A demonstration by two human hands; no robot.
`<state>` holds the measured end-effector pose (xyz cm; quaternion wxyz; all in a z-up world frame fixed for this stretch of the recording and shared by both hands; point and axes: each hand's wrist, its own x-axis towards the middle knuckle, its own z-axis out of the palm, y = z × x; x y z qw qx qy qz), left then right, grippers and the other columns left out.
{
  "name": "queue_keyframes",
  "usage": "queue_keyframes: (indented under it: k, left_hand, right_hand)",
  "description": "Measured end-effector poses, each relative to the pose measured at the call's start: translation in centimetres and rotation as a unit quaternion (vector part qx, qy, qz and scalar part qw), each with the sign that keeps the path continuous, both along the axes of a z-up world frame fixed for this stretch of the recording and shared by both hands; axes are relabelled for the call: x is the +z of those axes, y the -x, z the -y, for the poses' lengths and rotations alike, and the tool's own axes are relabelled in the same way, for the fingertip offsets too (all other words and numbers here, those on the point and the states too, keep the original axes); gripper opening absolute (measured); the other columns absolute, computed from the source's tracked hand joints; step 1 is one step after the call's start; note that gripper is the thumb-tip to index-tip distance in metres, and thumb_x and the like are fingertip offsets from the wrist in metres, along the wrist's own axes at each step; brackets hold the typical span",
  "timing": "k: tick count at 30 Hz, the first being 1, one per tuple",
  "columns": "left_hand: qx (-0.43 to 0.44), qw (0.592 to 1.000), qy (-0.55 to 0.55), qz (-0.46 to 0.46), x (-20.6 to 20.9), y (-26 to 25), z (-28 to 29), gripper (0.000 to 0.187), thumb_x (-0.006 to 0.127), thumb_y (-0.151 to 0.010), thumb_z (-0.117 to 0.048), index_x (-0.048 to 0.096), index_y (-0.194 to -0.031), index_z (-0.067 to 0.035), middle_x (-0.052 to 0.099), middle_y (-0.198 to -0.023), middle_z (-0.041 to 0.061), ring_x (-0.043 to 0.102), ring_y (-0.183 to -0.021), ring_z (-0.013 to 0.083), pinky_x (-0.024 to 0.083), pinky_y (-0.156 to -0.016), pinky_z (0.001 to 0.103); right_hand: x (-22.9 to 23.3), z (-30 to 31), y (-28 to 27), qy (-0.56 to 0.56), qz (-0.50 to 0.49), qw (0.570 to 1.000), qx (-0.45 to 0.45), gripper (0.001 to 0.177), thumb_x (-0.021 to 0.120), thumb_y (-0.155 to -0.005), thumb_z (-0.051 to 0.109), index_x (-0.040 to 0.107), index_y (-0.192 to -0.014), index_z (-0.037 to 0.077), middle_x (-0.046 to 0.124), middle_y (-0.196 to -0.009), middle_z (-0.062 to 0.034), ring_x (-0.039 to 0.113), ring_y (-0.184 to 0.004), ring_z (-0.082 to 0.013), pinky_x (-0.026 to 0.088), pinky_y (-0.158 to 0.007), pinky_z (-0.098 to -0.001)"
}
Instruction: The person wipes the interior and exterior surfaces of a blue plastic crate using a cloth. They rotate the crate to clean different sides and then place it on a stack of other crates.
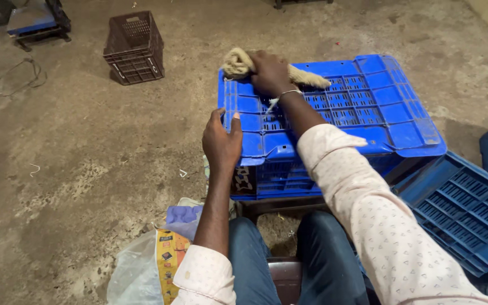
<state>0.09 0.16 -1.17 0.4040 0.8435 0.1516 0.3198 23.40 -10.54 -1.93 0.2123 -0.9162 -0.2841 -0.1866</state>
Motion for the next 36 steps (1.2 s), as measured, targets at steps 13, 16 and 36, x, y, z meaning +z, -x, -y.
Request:
queue_keyframes:
  k: [13,16,36]
  left_hand:
    - [-0.009,0.999,0.003,-0.051,0.6,0.3,0.1,0.050,0.067,-0.094,-0.033,0.060,-0.130,0.001,0.068,-0.124,0.023,0.067,-0.114,0.0387,0.052,-0.095,0.050]
    - [-0.004,0.998,-0.005,-0.061,0.7,0.2,0.4,0.052,0.067,-0.094,-0.033,0.058,-0.132,0.001,0.067,-0.124,0.024,0.067,-0.114,0.0384,0.053,-0.095,0.050]
    - [-0.004,1.000,0.012,0.003,0.0,0.0,-0.1,0.047,0.064,-0.096,-0.037,0.065,-0.124,0.001,0.070,-0.119,0.025,0.068,-0.111,0.0412,0.053,-0.095,0.049]
  right_hand:
    - [-0.4,27.5,-5.0,0.014,0.073,0.955,-0.286,0.036,0.070,-0.086,0.023,0.075,-0.122,0.025,0.065,-0.126,-0.0104,0.048,-0.120,-0.0482,0.038,-0.088,-0.0674]
    - [-0.9,26.4,-5.6,0.035,0.147,0.950,-0.272,0.038,0.072,-0.083,0.022,0.074,-0.121,0.021,0.066,-0.120,-0.0163,0.056,-0.110,-0.0469,0.041,-0.082,-0.0638]
    - [-2.4,9.6,-3.7,-0.025,0.036,0.999,0.011,0.052,0.075,-0.083,0.031,0.067,-0.132,0.018,0.059,-0.140,-0.0098,0.056,-0.125,-0.0351,0.040,-0.104,-0.0544]
